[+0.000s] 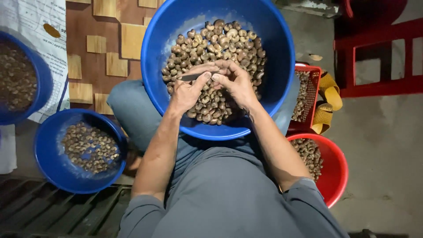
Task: Manually processing and cleaning nuts one by one using a small metal tool and sorting them into different bowls.
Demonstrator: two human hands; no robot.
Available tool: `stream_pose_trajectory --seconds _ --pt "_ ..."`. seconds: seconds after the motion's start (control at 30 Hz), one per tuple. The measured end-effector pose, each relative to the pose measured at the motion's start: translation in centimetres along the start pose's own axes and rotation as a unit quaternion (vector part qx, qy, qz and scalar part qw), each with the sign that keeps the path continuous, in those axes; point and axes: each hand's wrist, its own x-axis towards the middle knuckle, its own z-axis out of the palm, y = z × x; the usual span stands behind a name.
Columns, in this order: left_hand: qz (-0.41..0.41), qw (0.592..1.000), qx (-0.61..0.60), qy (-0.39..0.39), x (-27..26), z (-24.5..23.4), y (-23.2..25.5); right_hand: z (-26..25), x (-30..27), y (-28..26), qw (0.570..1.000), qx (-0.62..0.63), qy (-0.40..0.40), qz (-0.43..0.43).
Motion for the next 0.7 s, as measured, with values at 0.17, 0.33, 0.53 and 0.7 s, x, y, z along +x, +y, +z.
stream_pose_trajectory --seconds 0.17,0.33,0.53,0.7 --pt "-0.018 1.0 -0.006 -0.002 -0.6 -0.7 -0.9 0.0 -0.3 0.3 1.0 0.019 -0.003 -0.015" --pt "0.002 1.0 -0.007 -0.015 -0.2 -0.5 -0.6 -0.1 -0.2 0.4 0.999 0.002 -0.011 -0.046" --pt "-0.037 0.999 -0.007 0.015 -0.9 -1.2 -0.8 0.6 -0.7 -0.3 0.984 -0.136 0.008 -0.115" --pt "-0.044 0.999 0.005 -0.004 -0.8 -0.9 -0.7 0.9 -1.1 -0.5 0.948 -0.265 0.068 -0.159"
